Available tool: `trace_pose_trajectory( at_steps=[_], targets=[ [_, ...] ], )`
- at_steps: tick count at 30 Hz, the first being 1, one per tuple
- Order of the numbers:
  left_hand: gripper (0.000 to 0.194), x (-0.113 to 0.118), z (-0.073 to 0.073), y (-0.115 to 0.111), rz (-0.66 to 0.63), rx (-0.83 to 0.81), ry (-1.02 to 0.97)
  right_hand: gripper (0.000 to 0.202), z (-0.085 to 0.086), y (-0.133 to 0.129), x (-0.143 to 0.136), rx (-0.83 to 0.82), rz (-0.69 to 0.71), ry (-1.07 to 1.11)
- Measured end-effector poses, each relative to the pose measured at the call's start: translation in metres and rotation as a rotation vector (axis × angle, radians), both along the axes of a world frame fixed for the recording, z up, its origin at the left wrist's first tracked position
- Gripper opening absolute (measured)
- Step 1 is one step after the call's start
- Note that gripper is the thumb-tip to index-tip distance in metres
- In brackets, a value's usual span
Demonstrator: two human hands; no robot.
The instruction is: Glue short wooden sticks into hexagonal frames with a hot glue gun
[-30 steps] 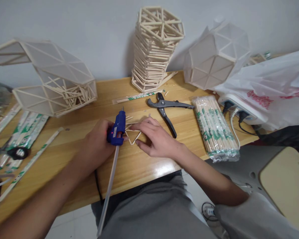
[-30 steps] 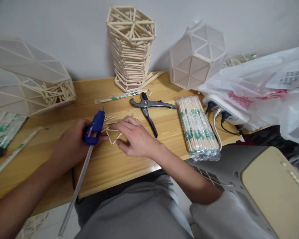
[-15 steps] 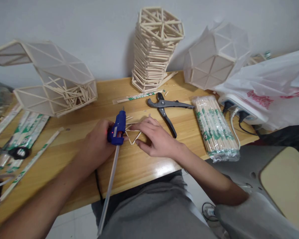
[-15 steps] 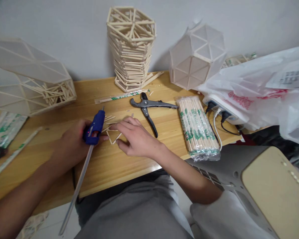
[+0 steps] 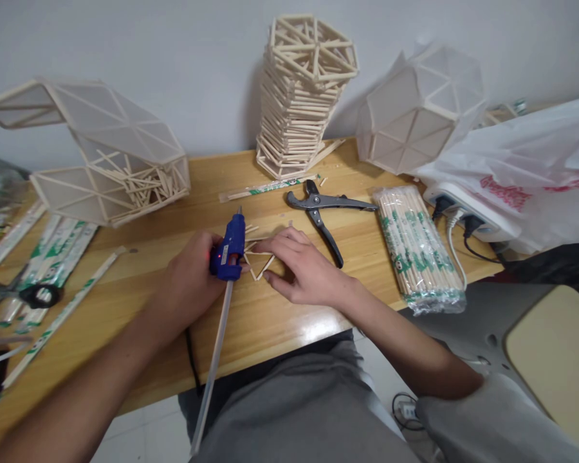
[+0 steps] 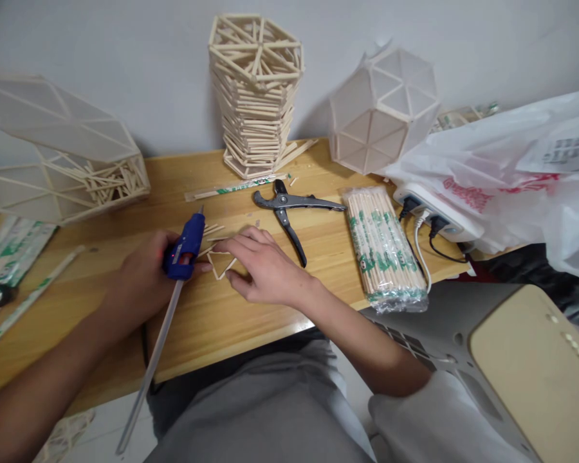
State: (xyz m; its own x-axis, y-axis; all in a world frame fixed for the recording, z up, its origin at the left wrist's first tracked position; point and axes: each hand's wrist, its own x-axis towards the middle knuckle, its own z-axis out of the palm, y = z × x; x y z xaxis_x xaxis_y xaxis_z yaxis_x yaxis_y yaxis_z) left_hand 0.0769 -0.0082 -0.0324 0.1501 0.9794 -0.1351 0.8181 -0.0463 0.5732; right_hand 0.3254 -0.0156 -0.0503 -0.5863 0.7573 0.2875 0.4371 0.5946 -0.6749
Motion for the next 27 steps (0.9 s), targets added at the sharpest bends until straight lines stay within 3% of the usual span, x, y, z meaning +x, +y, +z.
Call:
trace_pose_trajectory(
  at_steps=[10, 21, 27],
  targets=[
    [0.046, -0.003, -0.003, 0.0, -0.031, 0.013, -0.004, 0.039, -0.001, 0.0, 0.0, 0.014, 0.004, -0.006],
    [0.044, -0.014, 0.005, 0.003, -0.06, 0.053, 0.021, 0.043, -0.004, -0.002, 0.0, 0.039, -0.054, 0.07],
    [0.03, -0.024, -0.002, 0.002, -0.14, 0.063, 0.034, 0.035, -0.007, -0.001, -0.001, 0.054, -0.125, 0.12]
  ],
)
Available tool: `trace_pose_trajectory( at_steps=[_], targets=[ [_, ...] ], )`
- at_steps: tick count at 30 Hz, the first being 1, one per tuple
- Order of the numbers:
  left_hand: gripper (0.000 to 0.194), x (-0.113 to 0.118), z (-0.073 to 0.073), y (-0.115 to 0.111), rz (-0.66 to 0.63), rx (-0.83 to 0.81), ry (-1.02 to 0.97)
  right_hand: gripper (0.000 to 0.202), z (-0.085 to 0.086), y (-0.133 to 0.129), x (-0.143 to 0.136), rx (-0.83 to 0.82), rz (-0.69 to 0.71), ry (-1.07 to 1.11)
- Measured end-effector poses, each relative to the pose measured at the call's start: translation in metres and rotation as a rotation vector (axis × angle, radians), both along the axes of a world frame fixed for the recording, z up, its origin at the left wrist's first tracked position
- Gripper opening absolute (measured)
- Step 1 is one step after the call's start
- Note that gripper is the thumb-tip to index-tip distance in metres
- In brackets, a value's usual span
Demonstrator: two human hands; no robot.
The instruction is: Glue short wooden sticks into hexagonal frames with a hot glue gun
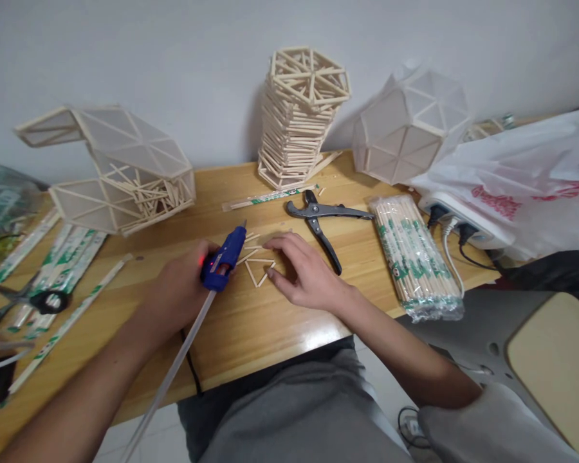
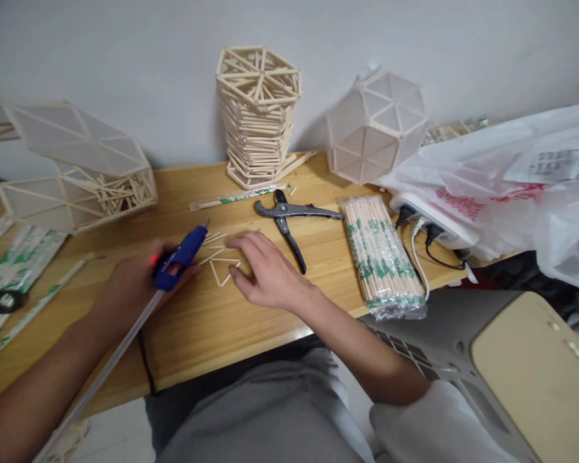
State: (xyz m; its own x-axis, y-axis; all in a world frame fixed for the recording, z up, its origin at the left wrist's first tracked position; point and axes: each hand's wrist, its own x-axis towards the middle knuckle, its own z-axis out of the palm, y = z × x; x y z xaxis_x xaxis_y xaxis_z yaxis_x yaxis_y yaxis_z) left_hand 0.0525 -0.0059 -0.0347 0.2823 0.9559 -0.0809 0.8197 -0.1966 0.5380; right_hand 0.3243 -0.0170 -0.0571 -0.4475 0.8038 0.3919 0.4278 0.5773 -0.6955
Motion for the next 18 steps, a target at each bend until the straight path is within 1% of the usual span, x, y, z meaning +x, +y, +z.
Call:
trace_pose_trajectory(
  at_steps=[5, 8, 13, 18],
  targets=[
    [0.025, 0.002, -0.006, -0.001, 0.044, 0.035, 0.006, 0.024, -0.001, 0.0, -0.001, -0.031, -0.069, 0.032],
    [0.023, 0.006, -0.005, -0.001, 0.065, 0.04, 0.002, 0.022, -0.001, 0.0, -0.001, -0.025, -0.094, 0.036],
    [0.021, 0.009, -0.004, 0.0, 0.08, 0.002, -0.042, 0.019, -0.001, 0.0, -0.002, -0.024, -0.135, 0.006],
    [0.02, 0.006, -0.014, 0.0, 0.056, 0.024, -0.088, 0.017, -0.001, -0.002, -0.002, -0.046, -0.169, 0.021]
  ],
)
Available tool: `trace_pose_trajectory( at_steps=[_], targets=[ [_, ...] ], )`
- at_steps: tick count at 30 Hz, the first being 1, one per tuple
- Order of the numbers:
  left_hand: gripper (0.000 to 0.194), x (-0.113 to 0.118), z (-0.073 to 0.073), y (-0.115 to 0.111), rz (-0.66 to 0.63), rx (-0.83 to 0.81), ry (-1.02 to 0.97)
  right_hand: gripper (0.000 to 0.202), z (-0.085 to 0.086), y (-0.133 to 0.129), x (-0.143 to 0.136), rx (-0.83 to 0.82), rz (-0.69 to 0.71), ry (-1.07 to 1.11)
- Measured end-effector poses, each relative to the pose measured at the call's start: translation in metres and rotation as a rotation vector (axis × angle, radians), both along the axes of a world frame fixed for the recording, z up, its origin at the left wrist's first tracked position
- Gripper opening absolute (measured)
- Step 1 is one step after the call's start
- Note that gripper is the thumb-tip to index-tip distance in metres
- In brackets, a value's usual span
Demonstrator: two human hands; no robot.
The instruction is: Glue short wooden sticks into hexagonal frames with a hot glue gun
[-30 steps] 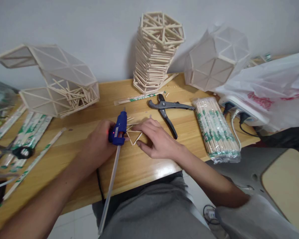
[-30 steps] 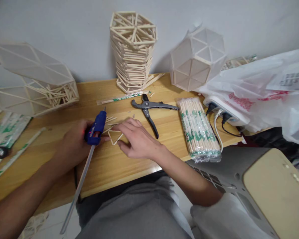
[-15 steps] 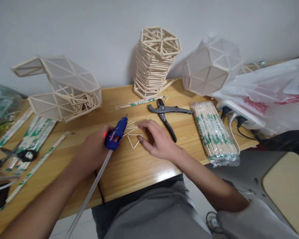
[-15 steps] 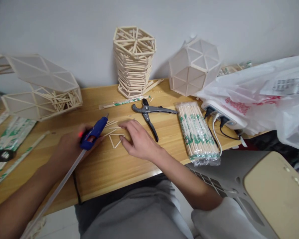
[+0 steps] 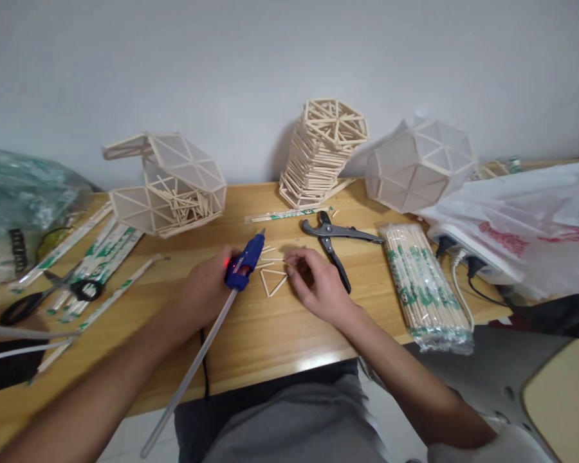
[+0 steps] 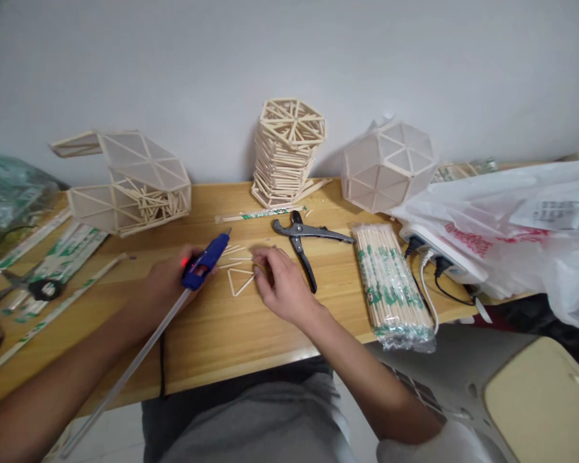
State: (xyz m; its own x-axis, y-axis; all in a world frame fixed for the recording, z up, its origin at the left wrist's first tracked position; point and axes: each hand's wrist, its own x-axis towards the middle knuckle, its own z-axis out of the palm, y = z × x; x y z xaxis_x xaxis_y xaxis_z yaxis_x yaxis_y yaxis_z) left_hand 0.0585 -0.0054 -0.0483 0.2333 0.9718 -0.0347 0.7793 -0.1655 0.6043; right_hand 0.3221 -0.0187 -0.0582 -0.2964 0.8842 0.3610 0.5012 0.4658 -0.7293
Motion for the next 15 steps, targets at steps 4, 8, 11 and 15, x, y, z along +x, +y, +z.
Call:
trace_pose_trajectory(
  at_steps=[4, 8, 11, 15],
  targets=[
    [0.021, -0.007, -0.007, 0.001, 0.058, 0.032, -0.002, 0.013, -0.001, 0.001, 0.001, 0.0, -0.027, -0.016],
    [0.023, -0.013, -0.01, 0.001, 0.11, 0.045, -0.008, 0.012, 0.0, 0.001, 0.001, 0.008, -0.014, -0.04],
    [0.027, -0.015, -0.011, 0.001, 0.113, 0.065, -0.038, 0.015, 0.001, 0.001, 0.001, 0.017, 0.024, -0.029],
    [0.022, -0.011, -0.005, -0.001, 0.112, 0.086, -0.116, 0.022, 0.004, 0.001, 0.001, 0.021, 0.101, -0.016]
  ],
)
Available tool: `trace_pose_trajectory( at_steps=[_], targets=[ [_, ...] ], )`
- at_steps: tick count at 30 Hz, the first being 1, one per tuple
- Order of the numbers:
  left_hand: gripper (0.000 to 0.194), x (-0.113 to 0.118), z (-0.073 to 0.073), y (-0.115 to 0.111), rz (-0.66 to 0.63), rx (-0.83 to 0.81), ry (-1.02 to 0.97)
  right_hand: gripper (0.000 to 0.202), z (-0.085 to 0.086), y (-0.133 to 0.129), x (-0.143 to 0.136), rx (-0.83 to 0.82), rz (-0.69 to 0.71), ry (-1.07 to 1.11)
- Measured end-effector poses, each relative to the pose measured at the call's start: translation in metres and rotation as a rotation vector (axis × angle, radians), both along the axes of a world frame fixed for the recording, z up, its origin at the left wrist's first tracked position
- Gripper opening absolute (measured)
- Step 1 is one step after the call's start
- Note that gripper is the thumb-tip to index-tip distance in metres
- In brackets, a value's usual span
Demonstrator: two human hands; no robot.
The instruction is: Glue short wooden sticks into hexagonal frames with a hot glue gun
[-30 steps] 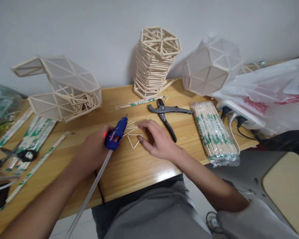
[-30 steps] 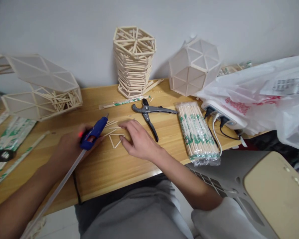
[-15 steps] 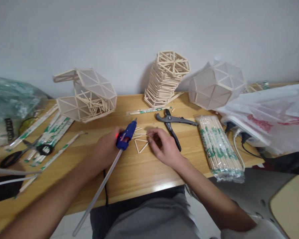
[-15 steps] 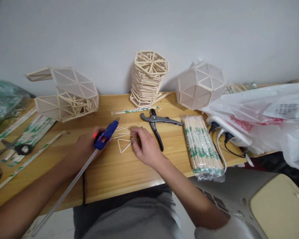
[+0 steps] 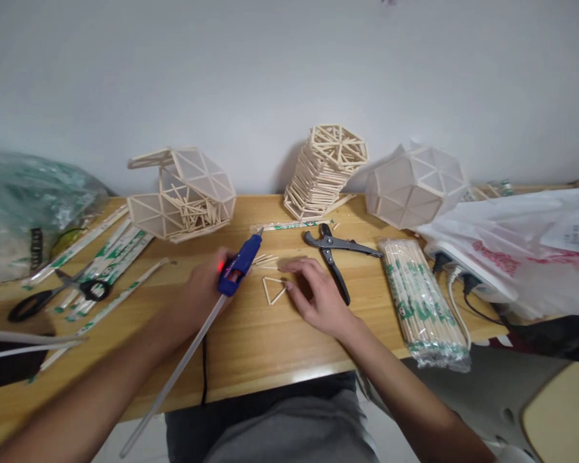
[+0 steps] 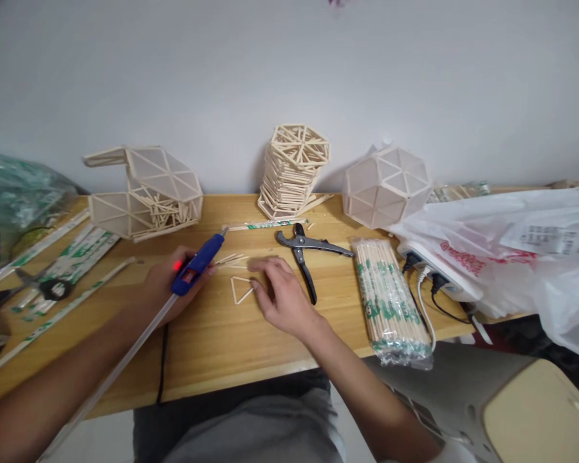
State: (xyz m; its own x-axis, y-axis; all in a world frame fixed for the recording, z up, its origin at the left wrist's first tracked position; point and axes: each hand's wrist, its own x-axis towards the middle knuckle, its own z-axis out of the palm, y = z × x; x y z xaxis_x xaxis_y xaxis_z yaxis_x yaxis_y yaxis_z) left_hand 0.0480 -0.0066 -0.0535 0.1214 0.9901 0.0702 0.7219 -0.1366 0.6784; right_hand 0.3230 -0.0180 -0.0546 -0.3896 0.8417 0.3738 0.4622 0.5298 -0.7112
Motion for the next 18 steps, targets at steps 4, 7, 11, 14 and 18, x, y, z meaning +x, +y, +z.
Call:
trace_pose_trajectory(
  at_steps=[4, 7, 11, 14, 18],
  targets=[
    [0.025, 0.007, 0.011, -0.002, -0.009, -0.006, -0.049, 0.028, 0.002, 0.0, 0.0, 0.013, 0.048, -0.036],
    [0.027, 0.009, 0.015, -0.004, -0.036, -0.013, -0.074, 0.025, 0.003, 0.0, 0.0, 0.018, 0.071, -0.026],
    [0.027, 0.009, 0.013, -0.003, -0.04, 0.004, -0.085, 0.019, 0.0, 0.0, 0.001, 0.045, 0.031, 0.039],
    [0.028, 0.009, 0.011, -0.002, -0.013, 0.008, -0.088, 0.008, -0.004, -0.001, 0.002, 0.056, -0.116, 0.083],
    [0.026, 0.009, 0.014, -0.003, -0.022, -0.017, -0.061, 0.003, -0.009, -0.003, 0.002, 0.002, -0.306, 0.178]
  ],
)
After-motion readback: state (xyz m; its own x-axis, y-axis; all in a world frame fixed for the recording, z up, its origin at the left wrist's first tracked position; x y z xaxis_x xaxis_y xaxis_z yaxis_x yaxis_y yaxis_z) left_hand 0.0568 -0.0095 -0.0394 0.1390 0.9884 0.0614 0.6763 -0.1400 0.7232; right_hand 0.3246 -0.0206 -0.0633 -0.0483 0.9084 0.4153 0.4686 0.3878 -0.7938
